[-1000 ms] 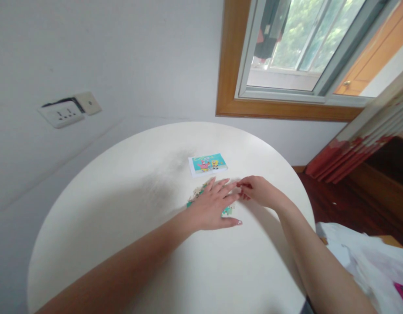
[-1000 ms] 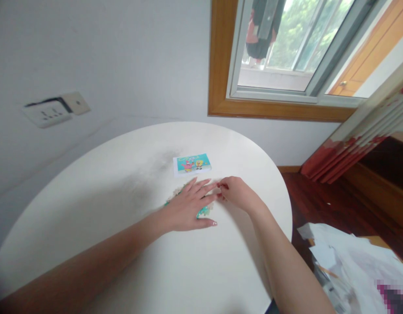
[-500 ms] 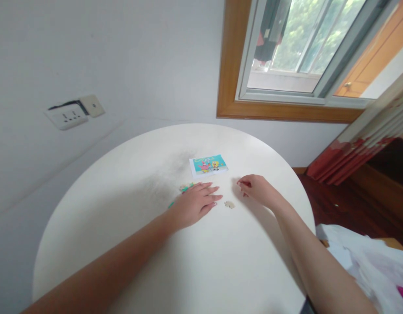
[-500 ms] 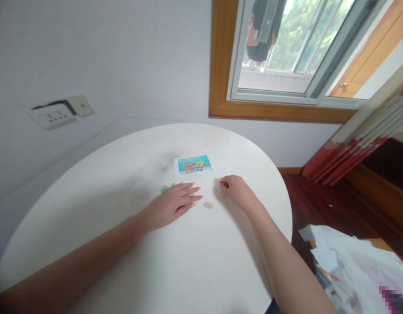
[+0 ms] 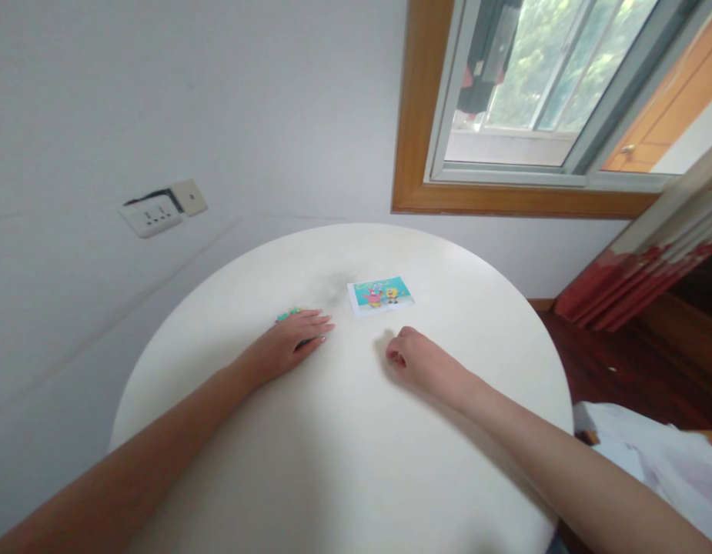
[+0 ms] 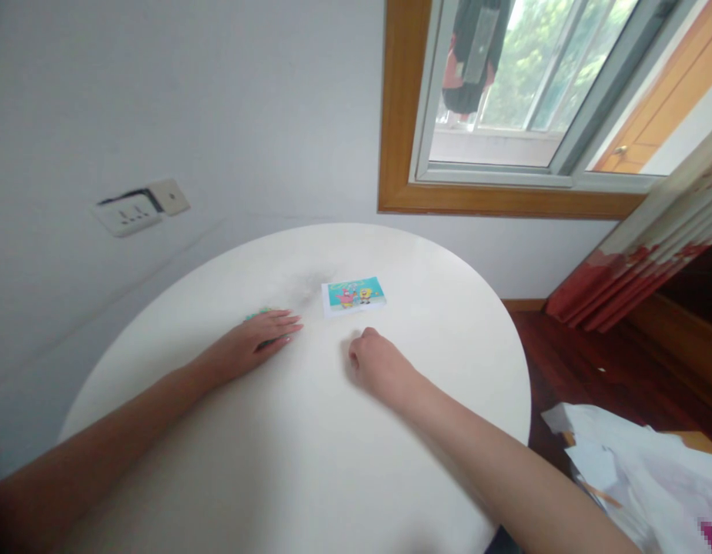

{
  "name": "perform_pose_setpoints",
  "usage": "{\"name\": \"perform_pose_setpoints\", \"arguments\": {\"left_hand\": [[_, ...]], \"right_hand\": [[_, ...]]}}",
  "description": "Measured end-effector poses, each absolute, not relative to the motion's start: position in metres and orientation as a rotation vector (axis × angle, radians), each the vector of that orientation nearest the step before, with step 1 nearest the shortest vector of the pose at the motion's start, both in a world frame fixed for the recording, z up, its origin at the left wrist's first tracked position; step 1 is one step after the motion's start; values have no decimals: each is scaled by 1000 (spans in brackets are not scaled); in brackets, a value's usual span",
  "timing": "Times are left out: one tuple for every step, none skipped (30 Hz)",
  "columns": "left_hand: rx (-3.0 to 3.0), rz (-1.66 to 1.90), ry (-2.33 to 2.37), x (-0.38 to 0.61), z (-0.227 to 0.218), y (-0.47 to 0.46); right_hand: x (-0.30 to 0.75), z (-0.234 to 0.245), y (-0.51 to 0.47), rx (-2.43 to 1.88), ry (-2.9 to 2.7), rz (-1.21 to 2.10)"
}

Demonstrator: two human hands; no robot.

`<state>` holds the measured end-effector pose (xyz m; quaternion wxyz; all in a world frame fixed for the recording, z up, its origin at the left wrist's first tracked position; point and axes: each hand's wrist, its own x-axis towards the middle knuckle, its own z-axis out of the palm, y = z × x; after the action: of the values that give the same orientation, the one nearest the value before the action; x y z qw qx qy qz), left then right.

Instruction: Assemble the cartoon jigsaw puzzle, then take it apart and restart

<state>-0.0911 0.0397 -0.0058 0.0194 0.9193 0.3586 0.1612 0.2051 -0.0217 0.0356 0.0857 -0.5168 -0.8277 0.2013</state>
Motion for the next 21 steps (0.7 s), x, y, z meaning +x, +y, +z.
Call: {"name": "perform_pose_setpoints", "arguments": {"left_hand": [[2857, 481, 1120, -96, -6, 43], [2859, 475, 1136, -100, -7, 47], [2857, 474, 1162, -104, -7, 51], [2849, 469, 1195, -109, -8, 55], [2843, 475, 1222, -113, -9, 59], [2839, 472, 1248, -117, -9, 62], [2837, 469, 1270, -120, -9, 65], [2840, 472, 1283, -124, -9, 67], [2842, 473, 1292, -126, -8, 69], [2843, 476, 1301, -128, -7, 69], [2838, 482, 1313, -130, -6, 69], [2825, 496, 1340, -131, -5, 68], [2801, 522, 1384, -132, -4, 66], [2767, 562, 1447, -133, -2, 64], [2723, 613, 1519, -133, -1, 61], [2675, 671, 1590, -134, 0, 57], [2630, 728, 1651, -134, 2, 54], [2595, 774, 1691, -134, 3, 50], [2575, 806, 1712, -135, 4, 47], [2573, 823, 1715, -134, 5, 45], [2588, 824, 1703, -134, 6, 43]], "right_hand": [[194, 35, -18, -1532, -2470, 595], [182, 33, -14, -1517, -2474, 594], [169, 32, -9, -1470, -2484, 593], [156, 31, -3, -1418, -2488, 592], [142, 29, 4, -1386, -2486, 596], [128, 28, 10, -1360, -2483, 600], [113, 26, 16, -1340, -2476, 602], [99, 24, 22, -1323, -2467, 601], [86, 23, 27, -1304, -2455, 598], [73, 21, 31, -1279, -2444, 594], [62, 20, 35, -1254, -2428, 591], [54, 19, 37, -1235, -2408, 594], [47, 19, 39, -1219, -2384, 602], [44, 19, 41, -1208, -2357, 616], [43, 19, 43, -1202, -2326, 635], [46, 19, 45, -1198, -2292, 659], [52, 20, 47, -1196, -2258, 683], [62, 21, 49, -1196, -2220, 708], [75, 23, 51, -1196, -2187, 733], [90, 24, 53, -1200, -2156, 751], [107, 26, 54, -1198, -2116, 787]]}}
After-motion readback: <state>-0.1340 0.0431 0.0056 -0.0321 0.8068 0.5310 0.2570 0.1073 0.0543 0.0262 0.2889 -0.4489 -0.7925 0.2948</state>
